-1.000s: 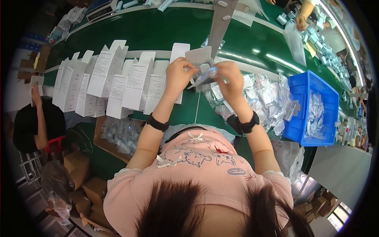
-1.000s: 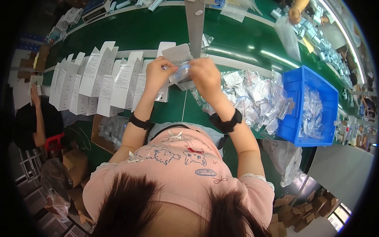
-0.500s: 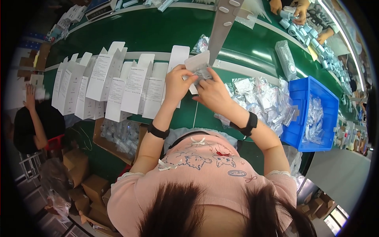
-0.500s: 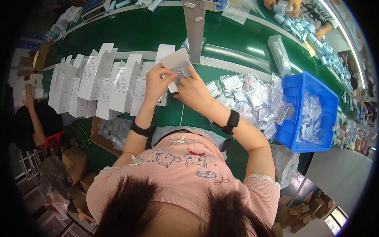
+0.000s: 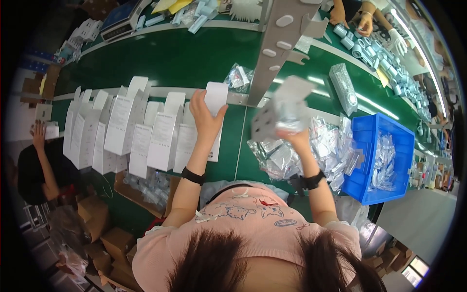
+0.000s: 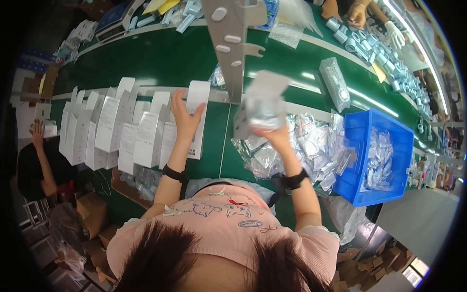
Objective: Packaging items from plastic bags into white boxes on an assembly line.
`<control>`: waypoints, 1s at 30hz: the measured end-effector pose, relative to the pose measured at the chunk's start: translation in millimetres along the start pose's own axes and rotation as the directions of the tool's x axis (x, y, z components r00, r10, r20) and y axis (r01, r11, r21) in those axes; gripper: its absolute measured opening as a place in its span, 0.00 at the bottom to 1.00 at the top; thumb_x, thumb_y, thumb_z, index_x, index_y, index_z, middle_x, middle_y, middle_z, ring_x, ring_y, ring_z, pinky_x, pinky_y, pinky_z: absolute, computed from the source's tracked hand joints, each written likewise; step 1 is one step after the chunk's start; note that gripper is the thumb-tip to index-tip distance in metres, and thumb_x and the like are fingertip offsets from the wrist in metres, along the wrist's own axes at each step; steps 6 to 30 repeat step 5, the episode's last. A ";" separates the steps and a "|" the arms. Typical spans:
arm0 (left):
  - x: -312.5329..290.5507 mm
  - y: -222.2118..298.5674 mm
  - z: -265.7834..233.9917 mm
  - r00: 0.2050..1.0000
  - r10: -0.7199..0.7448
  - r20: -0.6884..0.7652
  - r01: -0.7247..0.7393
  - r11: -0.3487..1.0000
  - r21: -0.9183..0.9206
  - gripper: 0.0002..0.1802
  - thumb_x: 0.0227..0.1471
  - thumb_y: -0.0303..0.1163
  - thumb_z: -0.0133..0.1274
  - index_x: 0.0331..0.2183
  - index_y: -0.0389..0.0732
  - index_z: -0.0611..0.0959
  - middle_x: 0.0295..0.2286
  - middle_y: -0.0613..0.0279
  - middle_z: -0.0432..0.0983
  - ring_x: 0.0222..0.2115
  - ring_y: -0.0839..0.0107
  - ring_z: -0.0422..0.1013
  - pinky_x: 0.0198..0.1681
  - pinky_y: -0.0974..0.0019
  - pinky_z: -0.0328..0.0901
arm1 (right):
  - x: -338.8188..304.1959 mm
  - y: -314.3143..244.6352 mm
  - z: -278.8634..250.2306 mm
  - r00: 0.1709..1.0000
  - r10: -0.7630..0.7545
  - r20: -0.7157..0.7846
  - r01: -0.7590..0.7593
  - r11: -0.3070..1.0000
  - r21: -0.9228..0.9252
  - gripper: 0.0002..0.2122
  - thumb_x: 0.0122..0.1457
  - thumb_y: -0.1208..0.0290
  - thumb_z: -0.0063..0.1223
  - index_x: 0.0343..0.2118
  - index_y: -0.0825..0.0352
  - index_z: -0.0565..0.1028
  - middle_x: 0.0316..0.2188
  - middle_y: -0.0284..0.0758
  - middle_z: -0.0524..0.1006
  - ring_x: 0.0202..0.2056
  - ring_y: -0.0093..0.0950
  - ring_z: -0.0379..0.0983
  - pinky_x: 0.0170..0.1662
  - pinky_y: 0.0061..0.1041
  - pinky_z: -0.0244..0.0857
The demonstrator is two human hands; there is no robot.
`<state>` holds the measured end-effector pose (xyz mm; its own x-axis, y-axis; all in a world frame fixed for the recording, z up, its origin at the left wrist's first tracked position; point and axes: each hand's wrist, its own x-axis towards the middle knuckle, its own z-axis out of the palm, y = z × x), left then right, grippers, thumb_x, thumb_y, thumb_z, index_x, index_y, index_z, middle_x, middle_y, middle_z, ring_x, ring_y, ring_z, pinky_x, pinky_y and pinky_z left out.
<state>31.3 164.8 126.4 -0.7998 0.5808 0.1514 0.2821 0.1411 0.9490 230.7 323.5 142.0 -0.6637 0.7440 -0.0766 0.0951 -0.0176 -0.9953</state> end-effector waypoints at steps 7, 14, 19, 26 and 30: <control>-2.2 -13.5 26.8 0.933 -0.295 0.207 -0.030 0.510 0.860 0.44 0.37 0.42 0.60 0.53 0.43 0.57 0.55 0.56 0.43 0.54 0.55 0.47 0.54 0.45 0.44 | 102.5 3.4 -67.3 0.969 -0.206 -0.137 0.207 0.978 -0.008 0.43 0.34 0.79 0.64 0.54 0.64 0.49 0.49 0.43 0.60 0.45 0.33 0.65 0.42 0.29 0.66; -2.2 -13.5 26.8 0.933 -0.295 0.207 -0.030 0.510 0.860 0.44 0.37 0.42 0.60 0.53 0.43 0.57 0.55 0.56 0.43 0.54 0.55 0.47 0.54 0.45 0.44 | 102.5 3.4 -67.3 0.969 -0.206 -0.137 0.207 0.978 -0.008 0.43 0.34 0.79 0.64 0.54 0.64 0.49 0.49 0.43 0.60 0.45 0.33 0.65 0.42 0.29 0.66; -2.2 -13.5 26.8 0.933 -0.295 0.207 -0.030 0.510 0.860 0.44 0.37 0.42 0.60 0.53 0.43 0.57 0.55 0.56 0.43 0.54 0.55 0.47 0.54 0.45 0.44 | 102.5 3.4 -67.3 0.969 -0.206 -0.137 0.207 0.978 -0.008 0.43 0.34 0.79 0.64 0.54 0.64 0.49 0.49 0.43 0.60 0.45 0.33 0.65 0.42 0.29 0.66; -2.2 -13.5 26.8 0.933 -0.295 0.207 -0.030 0.510 0.860 0.44 0.37 0.42 0.60 0.53 0.43 0.57 0.55 0.56 0.43 0.54 0.55 0.47 0.54 0.45 0.44 | 102.5 3.4 -67.3 0.969 -0.206 -0.137 0.207 0.978 -0.008 0.43 0.34 0.79 0.64 0.54 0.64 0.49 0.49 0.43 0.60 0.45 0.33 0.65 0.42 0.29 0.66; -2.2 -13.5 26.8 0.933 -0.295 0.207 -0.030 0.510 0.860 0.44 0.37 0.42 0.60 0.53 0.43 0.57 0.55 0.56 0.43 0.54 0.55 0.47 0.54 0.45 0.44 | 102.5 3.4 -67.3 0.969 -0.206 -0.137 0.207 0.978 -0.008 0.43 0.34 0.79 0.64 0.54 0.64 0.49 0.49 0.43 0.60 0.45 0.33 0.65 0.42 0.29 0.66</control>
